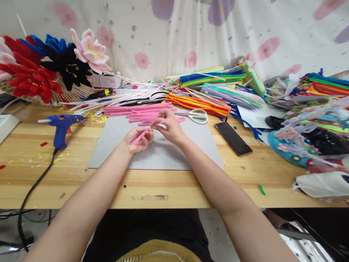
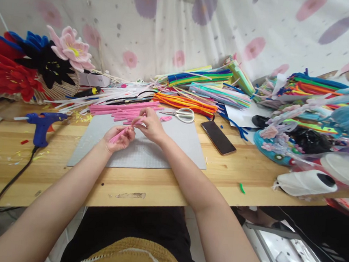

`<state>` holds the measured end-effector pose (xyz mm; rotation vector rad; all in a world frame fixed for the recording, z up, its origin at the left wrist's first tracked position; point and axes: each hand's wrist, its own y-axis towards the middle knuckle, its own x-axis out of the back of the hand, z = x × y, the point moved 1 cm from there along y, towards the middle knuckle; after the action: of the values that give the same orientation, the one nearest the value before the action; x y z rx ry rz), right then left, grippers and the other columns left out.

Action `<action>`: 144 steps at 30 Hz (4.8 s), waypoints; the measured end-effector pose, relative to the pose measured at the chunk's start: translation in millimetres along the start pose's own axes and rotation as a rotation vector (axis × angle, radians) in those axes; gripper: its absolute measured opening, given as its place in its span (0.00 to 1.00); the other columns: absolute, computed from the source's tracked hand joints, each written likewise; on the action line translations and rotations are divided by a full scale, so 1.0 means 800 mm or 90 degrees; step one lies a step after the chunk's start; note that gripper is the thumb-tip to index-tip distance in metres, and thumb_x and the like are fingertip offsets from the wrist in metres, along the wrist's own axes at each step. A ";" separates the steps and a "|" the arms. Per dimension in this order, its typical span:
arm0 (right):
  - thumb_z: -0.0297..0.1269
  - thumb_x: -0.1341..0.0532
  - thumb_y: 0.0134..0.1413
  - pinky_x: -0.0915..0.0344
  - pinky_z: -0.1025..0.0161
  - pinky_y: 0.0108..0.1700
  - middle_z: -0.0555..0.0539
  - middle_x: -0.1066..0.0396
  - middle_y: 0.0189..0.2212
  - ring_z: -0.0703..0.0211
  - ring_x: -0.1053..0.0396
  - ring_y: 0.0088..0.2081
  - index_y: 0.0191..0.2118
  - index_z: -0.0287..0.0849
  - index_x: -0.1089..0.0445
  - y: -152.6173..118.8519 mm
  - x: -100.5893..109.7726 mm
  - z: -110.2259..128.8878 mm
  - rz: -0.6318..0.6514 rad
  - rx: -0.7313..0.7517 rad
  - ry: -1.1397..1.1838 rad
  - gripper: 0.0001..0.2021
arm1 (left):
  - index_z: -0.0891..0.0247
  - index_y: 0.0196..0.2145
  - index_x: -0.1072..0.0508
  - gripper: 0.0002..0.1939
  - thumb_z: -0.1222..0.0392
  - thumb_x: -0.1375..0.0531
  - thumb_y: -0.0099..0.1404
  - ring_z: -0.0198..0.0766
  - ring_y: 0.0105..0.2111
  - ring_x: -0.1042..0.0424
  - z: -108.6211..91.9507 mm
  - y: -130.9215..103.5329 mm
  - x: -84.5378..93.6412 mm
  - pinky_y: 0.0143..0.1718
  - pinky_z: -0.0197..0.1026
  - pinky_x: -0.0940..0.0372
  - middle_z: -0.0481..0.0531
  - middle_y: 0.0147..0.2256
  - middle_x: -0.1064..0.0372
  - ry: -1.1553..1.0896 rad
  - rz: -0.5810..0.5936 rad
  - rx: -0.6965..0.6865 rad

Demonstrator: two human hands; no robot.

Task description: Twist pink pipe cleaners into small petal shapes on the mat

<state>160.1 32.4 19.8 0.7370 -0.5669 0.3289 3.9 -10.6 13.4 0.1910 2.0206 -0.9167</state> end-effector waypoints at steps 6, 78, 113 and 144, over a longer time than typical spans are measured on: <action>0.39 0.42 0.56 0.49 0.52 0.53 0.43 0.32 0.40 0.52 0.44 0.48 0.35 0.42 0.29 0.009 0.009 0.001 0.112 0.040 -0.103 0.08 | 0.65 0.27 0.32 0.09 0.70 0.49 0.63 0.27 0.22 0.32 0.003 0.000 -0.001 0.12 0.19 0.44 0.51 0.21 0.36 -0.013 0.056 0.015; 0.35 0.41 0.49 0.50 0.68 0.30 0.53 0.38 0.23 0.68 0.44 0.27 0.27 0.37 0.36 0.055 0.037 0.011 0.331 -0.191 -0.074 0.07 | 0.64 0.25 0.29 0.05 0.61 0.37 0.52 0.40 0.29 0.26 0.010 0.018 -0.016 0.27 0.37 0.37 0.53 0.25 0.28 0.625 -0.192 -0.558; 0.31 0.41 0.49 0.32 0.65 0.37 0.50 0.29 0.25 0.66 0.32 0.27 0.31 0.38 0.27 0.015 -0.061 0.016 0.006 -0.452 0.405 0.06 | 0.64 0.29 0.26 0.12 0.52 0.35 0.53 0.34 0.28 0.29 0.002 0.051 0.000 0.31 0.36 0.36 0.50 0.24 0.28 0.120 -0.169 -0.567; 0.35 0.43 0.52 0.38 0.61 0.44 0.46 0.25 0.35 0.58 0.31 0.39 0.34 0.40 0.25 -0.006 -0.043 -0.019 -0.098 -0.278 0.076 0.10 | 0.63 0.38 0.21 0.12 0.61 0.42 0.59 0.38 0.29 0.30 0.008 0.019 0.004 0.36 0.40 0.37 0.53 0.32 0.26 1.007 -0.382 -0.662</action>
<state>140.2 36.8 -11.8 0.3340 -0.4455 0.0985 13.3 -4.7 0.4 -0.4635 3.8331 0.3951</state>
